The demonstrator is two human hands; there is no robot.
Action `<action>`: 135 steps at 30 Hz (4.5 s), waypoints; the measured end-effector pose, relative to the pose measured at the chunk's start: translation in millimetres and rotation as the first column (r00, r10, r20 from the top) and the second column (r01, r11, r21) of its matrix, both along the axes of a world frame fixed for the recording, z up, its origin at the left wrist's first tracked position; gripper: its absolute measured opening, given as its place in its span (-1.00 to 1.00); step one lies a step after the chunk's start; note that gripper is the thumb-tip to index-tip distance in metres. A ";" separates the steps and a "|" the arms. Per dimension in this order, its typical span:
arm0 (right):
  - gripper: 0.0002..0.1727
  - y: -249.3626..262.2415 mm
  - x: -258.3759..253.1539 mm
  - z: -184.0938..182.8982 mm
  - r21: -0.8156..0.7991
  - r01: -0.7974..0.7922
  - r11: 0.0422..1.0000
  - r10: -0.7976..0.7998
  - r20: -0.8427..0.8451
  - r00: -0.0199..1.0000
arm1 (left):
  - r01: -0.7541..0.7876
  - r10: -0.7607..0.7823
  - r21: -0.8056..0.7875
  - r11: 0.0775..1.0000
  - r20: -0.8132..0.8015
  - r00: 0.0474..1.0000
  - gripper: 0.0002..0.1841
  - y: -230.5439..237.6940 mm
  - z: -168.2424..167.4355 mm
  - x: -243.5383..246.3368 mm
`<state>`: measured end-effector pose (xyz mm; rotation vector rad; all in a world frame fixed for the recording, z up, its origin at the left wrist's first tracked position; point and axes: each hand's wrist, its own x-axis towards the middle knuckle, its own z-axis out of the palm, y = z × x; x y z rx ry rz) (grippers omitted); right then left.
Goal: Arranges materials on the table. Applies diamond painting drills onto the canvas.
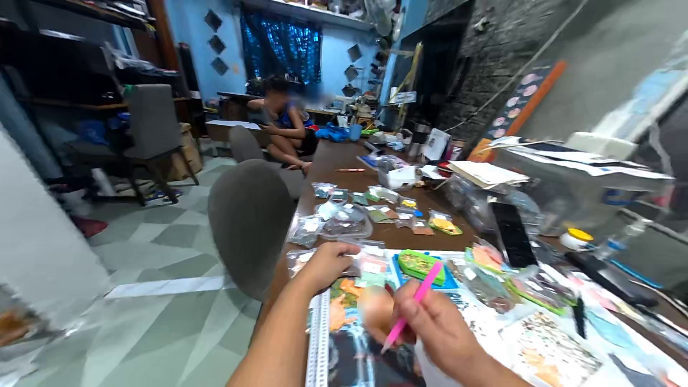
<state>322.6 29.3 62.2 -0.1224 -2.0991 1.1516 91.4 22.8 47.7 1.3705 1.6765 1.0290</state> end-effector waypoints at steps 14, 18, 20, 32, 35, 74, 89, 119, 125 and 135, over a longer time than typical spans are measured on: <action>-0.65 90.8 126.2 -22.5 0.027 0.415 0.909 -0.415 0.118 0.902 | -0.093 0.093 0.002 0.996 -0.010 0.996 -0.74 2.0 -10.9 -8.7; -0.64 86.4 123.5 -23.8 0.052 0.401 0.915 -0.404 0.121 0.907 | -0.111 0.111 0.006 0.994 -0.002 0.994 -0.74 2.7 -16.3 -12.5; -0.61 86.1 122.5 -25.4 0.065 0.376 0.924 -0.381 0.115 0.917 | -0.121 0.121 0.000 0.993 -0.002 0.993 -0.74 2.3 -15.9 -12.1; -0.53 83.4 118.6 -28.7 0.148 0.324 0.935 -0.340 0.106 0.934 | -0.137 0.137 -0.001 0.991 -0.002 0.991 -0.74 0.3 -15.1 -11.7; -0.54 83.3 116.7 -29.8 0.146 0.318 0.937 -0.335 0.111 0.935 | -0.144 0.144 -0.002 0.990 0.018 0.989 -0.74 -0.4 -15.1 -12.2; -0.56 -24.4 -26.1 -19.4 0.160 -0.102 0.982 0.090 0.081 0.993 | 0.000 -0.001 -0.005 1.000 -0.023 1.000 -0.69 0.0 0.0 -2.7; -0.57 -35.0 -25.0 -30.4 0.203 -0.022 0.979 0.010 0.060 0.998 | 0.000 0.000 0.002 1.000 -0.026 1.000 -0.70 -1.0 0.5 -0.8; -0.69 -25.3 -15.9 -19.6 -0.112 0.066 0.992 -0.065 0.018 0.998 | -0.001 0.001 -0.004 1.000 0.007 1.000 -0.70 -2.2 0.8 -0.5; -0.60 40.0 44.2 7.1 0.151 0.108 0.983 -0.106 -0.022 0.994 | 0.001 0.000 0.012 1.000 -0.024 1.000 -0.73 -0.3 -1.1 -2.4; -0.61 85.8 112.3 -11.4 -0.082 0.526 0.847 -0.526 0.021 0.850 | -0.070 0.070 -0.022 0.997 -0.009 0.997 -0.73 1.4 -5.1 -4.6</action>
